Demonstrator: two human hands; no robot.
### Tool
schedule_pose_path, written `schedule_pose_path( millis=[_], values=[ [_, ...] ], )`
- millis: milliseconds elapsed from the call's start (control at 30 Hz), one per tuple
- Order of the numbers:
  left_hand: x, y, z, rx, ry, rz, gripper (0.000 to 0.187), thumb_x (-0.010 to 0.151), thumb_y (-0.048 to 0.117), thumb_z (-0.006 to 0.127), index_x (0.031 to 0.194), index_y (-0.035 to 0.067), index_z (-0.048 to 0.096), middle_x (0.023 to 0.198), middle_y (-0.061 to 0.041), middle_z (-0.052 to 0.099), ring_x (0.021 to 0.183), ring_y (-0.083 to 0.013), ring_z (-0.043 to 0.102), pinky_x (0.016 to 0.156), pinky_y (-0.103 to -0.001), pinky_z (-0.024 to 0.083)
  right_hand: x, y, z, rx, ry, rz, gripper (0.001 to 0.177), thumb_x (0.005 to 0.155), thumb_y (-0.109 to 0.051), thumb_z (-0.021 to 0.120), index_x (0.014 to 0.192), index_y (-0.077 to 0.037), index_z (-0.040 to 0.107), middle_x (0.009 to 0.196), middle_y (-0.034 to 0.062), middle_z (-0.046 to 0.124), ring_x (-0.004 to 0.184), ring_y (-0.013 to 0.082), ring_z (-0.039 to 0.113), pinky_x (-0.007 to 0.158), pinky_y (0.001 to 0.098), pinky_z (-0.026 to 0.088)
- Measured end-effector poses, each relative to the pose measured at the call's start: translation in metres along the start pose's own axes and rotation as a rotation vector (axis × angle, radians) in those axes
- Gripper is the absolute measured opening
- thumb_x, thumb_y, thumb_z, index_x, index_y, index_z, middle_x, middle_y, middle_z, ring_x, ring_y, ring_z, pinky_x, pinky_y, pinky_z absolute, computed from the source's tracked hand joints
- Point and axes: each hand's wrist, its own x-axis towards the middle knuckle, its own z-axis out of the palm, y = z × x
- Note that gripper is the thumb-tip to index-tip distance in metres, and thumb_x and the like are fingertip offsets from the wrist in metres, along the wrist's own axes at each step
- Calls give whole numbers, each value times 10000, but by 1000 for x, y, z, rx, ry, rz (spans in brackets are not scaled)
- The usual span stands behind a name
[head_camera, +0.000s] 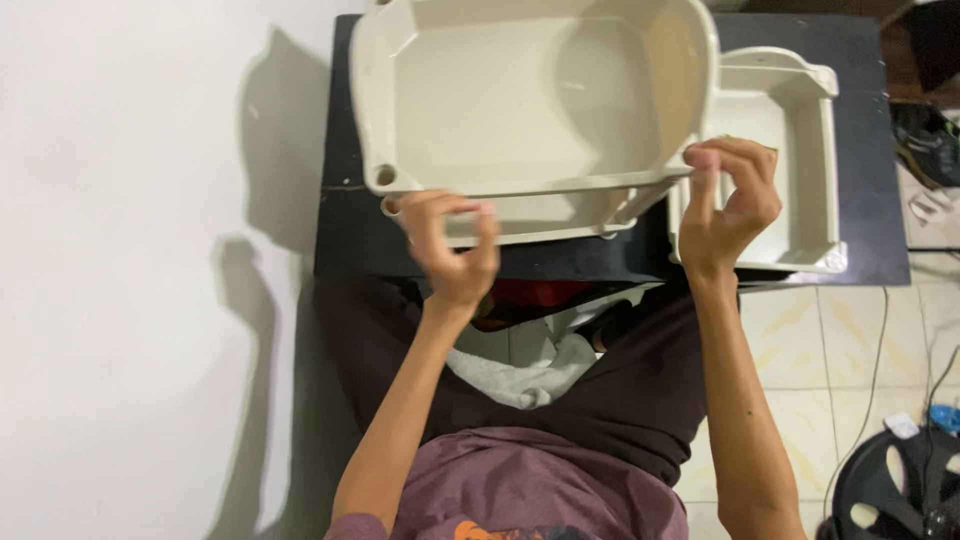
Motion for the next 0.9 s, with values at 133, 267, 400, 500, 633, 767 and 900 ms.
schedule_pose_path(
  millis=[133,267,400,500,633,767,900],
  values=[
    [19,41,68,-186,-391,30,169,965,199,716,1068,115,610,983,-40,599,959,-208,563,949,-375,443,-13,56,-2,190,111,309,217,1123,-220,575,1149,-29,676,1133,129,663,1052,194,648,938,323,560],
    [24,51,126,-36,-649,136,358,890,225,728,1189,50,641,1085,-110,630,1010,-279,597,909,-409,476,-39,100,17,627,-163,593,584,1049,-505,409,1378,-22,405,1291,114,565,1148,245,618,937,391,558],
    [11,41,144,-48,-772,172,352,959,170,680,1274,17,645,1140,-113,685,1043,-284,657,926,-403,542,-69,126,36,623,-354,581,757,1072,-620,255,1385,20,512,1287,145,617,1205,217,587,1092,373,445],
    [3,32,140,-75,-772,192,301,968,109,688,1254,16,674,1093,-104,716,973,-263,691,868,-379,576,-80,135,44,719,-375,602,738,1088,-605,306,1372,40,527,1247,143,613,1126,221,567,1031,396,450],
    [-2,32,131,-115,-707,191,291,905,52,729,1193,16,703,1004,-77,728,925,-254,703,824,-367,575,-89,139,44,971,-336,571,713,1092,-609,360,1358,32,527,1294,118,592,1202,221,563,1107,412,438],
    [1,34,124,-127,-704,195,299,895,54,741,1193,41,717,954,-46,733,864,-232,681,815,-361,570,-96,135,53,1015,-338,614,759,1055,-678,337,1277,8,571,1158,102,615,1095,195,581,1032,389,468],
    [3,31,126,-156,-713,195,305,899,50,733,1203,41,717,940,-33,742,855,-216,680,819,-345,575,-97,139,61,983,-277,664,767,1002,-728,329,1217,-32,569,1065,59,587,987,162,562,916,367,496]
  ],
)
